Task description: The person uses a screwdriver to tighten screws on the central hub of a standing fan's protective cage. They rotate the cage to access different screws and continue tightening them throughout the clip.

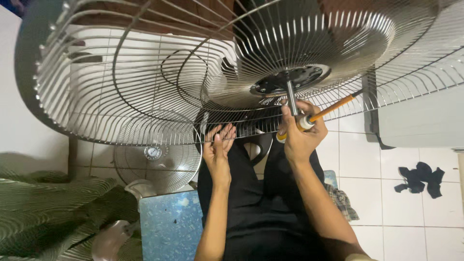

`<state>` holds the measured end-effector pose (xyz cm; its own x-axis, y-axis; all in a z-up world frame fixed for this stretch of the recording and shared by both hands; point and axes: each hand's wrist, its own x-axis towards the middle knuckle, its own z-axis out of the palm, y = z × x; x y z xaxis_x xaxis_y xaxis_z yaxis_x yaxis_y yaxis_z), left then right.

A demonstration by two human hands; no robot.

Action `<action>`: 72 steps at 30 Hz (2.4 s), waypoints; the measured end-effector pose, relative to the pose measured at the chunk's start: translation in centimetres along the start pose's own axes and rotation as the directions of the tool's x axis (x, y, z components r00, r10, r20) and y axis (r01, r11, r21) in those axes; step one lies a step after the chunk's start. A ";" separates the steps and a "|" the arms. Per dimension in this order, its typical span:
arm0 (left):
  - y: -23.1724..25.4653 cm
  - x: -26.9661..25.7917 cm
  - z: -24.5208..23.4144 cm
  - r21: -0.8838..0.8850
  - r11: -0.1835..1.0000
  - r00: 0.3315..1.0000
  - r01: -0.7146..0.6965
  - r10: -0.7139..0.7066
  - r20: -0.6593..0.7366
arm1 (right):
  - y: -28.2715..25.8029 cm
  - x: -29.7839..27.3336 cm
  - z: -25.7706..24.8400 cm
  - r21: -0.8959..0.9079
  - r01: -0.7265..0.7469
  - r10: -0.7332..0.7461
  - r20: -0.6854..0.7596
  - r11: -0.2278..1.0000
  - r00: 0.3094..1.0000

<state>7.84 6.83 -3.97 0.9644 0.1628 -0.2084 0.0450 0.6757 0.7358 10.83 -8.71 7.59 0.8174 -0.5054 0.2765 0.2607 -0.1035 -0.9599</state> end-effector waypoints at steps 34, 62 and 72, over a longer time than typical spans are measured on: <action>-0.6 -2.2 1.1 0.091 0.996 0.998 -0.003 -0.003 0.058 | -2.8 2.0 1.2 -0.173 -0.078 0.091 0.070 0.982 0.993; 8.7 6.8 -14.1 0.574 0.808 0.968 0.130 -0.228 0.101 | 2.6 5.3 -0.8 -0.155 0.009 0.020 0.184 0.988 0.983; 9.4 4.8 -15.1 0.607 0.772 0.965 0.190 -0.259 0.027 | -0.3 3.9 -0.8 -0.176 -0.022 0.056 0.195 0.984 0.979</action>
<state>8.94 24.78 -7.77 0.9264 -0.0376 -0.3747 0.3765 0.1159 0.9192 13.55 -11.30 8.92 0.9152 -0.3338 0.2257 0.1484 -0.2415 -0.9590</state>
